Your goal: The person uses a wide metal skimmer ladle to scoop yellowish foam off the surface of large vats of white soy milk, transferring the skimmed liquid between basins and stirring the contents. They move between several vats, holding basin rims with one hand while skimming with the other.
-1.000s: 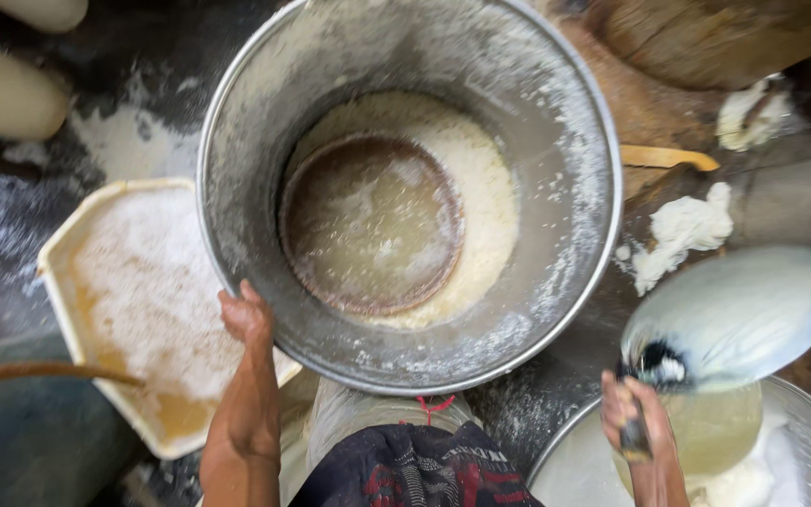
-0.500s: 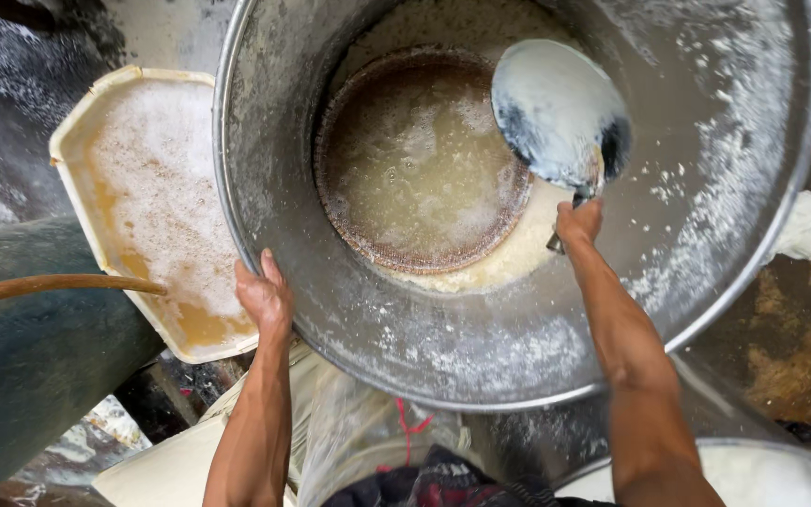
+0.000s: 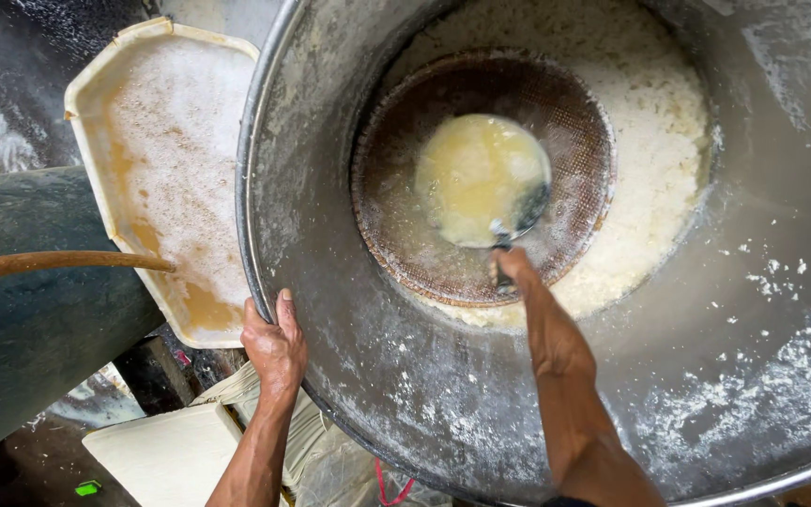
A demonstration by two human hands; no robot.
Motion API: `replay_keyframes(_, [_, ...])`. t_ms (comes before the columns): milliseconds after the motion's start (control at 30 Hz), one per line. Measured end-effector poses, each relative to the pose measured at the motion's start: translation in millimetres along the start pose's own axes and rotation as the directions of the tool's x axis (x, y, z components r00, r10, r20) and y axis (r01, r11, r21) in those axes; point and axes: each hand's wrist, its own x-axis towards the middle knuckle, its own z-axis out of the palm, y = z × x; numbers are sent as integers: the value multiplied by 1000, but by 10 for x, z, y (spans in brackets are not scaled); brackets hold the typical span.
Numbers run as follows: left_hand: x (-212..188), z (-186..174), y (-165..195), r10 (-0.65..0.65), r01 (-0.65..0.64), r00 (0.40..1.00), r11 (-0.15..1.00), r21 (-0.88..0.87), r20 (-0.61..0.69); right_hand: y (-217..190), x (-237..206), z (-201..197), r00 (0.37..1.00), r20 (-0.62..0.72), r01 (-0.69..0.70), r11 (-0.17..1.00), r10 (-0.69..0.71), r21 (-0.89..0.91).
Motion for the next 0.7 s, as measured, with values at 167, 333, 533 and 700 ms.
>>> replay_keyframes(167, [24,-20,83,3,-3,1000,1000,-16,-10,220,-422,544,961,267,59,996,-74,63])
replay_keyframes(333, [12,-68,244,82,-82,996,997,3,-26,495,-1140,737,935,354,-55,977,-22,206])
replay_keyframes(533, [-54,-123,372,143,-141,988,990,25,-66,1105,-2105,231,830,456,249,945,-321,212])
replay_keyframes(700, [-129,-158,436,55,-55,998,998,15,-39,2112,-2809,-597,907,112,387,908,-406,160])
